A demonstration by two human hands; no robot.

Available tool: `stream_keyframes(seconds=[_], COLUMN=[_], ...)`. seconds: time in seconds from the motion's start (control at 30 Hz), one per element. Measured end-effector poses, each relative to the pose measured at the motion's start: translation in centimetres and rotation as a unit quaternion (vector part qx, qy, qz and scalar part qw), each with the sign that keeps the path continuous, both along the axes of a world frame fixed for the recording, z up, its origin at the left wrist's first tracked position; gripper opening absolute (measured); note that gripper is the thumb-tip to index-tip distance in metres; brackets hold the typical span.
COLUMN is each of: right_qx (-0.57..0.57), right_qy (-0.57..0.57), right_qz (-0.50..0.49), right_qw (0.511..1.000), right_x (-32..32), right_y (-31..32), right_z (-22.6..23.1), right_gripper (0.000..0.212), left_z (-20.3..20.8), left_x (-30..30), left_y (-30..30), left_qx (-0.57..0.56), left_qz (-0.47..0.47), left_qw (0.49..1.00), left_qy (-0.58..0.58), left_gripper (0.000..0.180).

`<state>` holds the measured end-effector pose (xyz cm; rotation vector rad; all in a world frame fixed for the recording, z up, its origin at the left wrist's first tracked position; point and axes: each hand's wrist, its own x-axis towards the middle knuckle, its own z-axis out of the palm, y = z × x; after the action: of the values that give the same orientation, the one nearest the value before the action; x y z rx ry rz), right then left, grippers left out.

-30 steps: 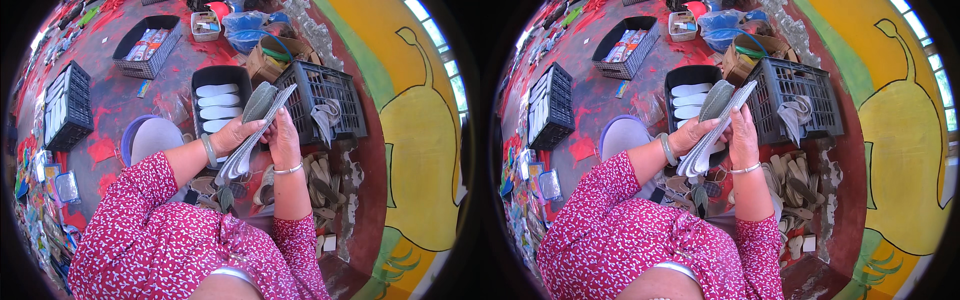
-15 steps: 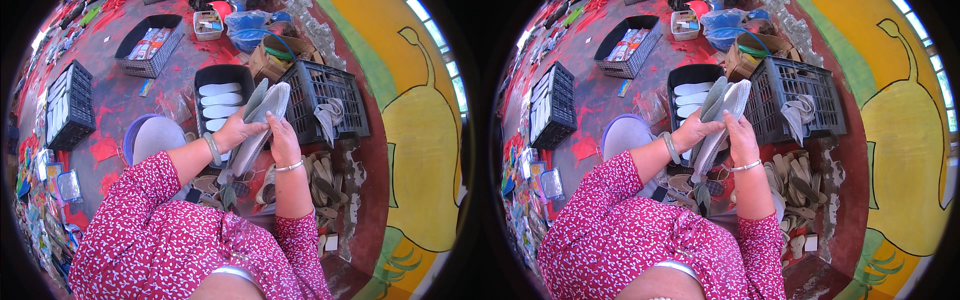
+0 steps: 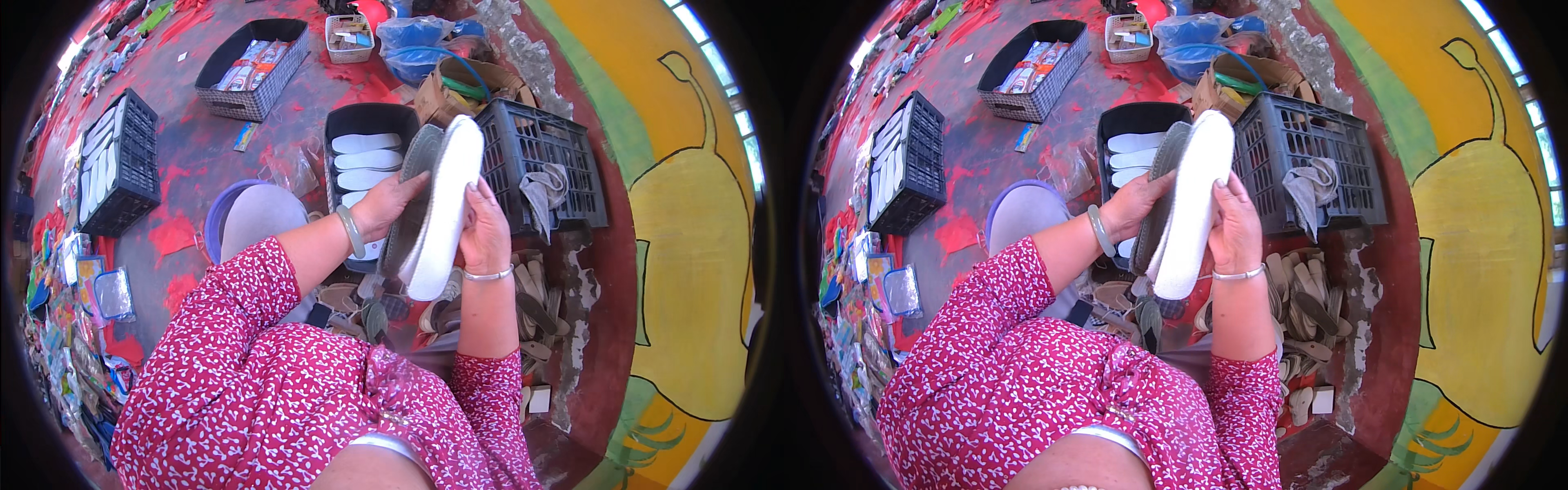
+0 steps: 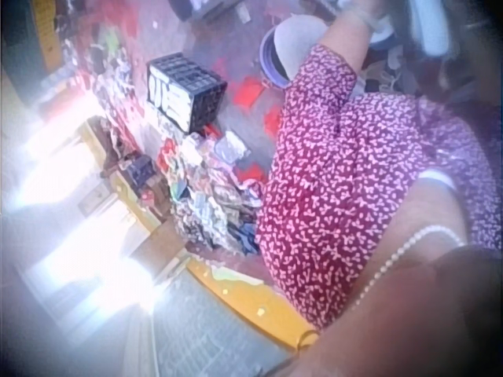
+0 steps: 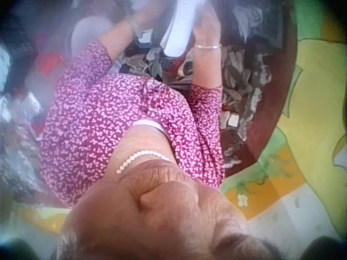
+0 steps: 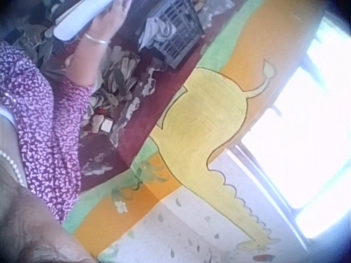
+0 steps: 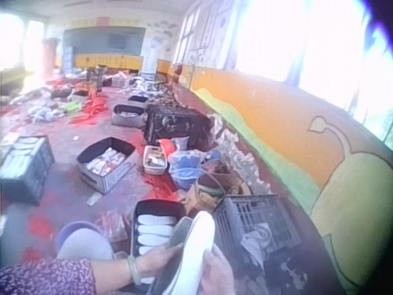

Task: The person sorts through a pile of shoe insoles, picking them up one by one, wiping them with a cloth, and placing them into a black plastic crate.

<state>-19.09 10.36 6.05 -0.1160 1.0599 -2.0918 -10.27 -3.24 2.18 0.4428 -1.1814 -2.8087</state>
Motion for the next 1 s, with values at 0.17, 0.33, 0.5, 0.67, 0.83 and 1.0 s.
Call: stream_keyframes(seconds=[0.17, 0.33, 0.5, 0.67, 0.83, 1.0], right_qx=[0.044, 0.119, 0.198, 0.177, 0.216, 0.260], right_qy=[0.016, 0.027, 0.171, 0.306, 0.234, 0.244], right_qz=[-0.039, -0.097, -0.110, -0.061, 0.041, -0.007], right_qw=[0.998, 0.988, 0.959, 0.933, 0.947, 0.934], right_x=[2.2, 2.9, 1.6, -0.8, -1.5, -1.7], right_y=[-1.7, -2.2, -1.5, 0.0, 0.8, 0.9], right_z=[-0.3, -0.1, -0.7, 1.7, 0.6, -0.5], right_gripper=[0.038, 0.040, 0.046, 0.048, 0.031, 0.023], left_z=[0.3, 0.1, -0.8, -0.7, 0.8, -0.8], left_x=[0.4, 0.5, 0.4, 1.3, 2.4, 2.2], left_y=[0.5, 0.9, 0.4, 0.7, 1.5, 1.7], left_qx=[0.117, -0.043, 0.013, 0.138, 0.152, 0.146], left_qz=[-0.004, -0.049, -0.079, -0.211, -0.282, -0.281], left_qw=[0.993, 0.994, 0.995, 0.968, 0.947, 0.948], left_qy=[0.012, 0.085, 0.053, -0.016, -0.030, 0.006], left_gripper=[0.056, 0.053, 0.048, 0.042, 0.041, 0.047])
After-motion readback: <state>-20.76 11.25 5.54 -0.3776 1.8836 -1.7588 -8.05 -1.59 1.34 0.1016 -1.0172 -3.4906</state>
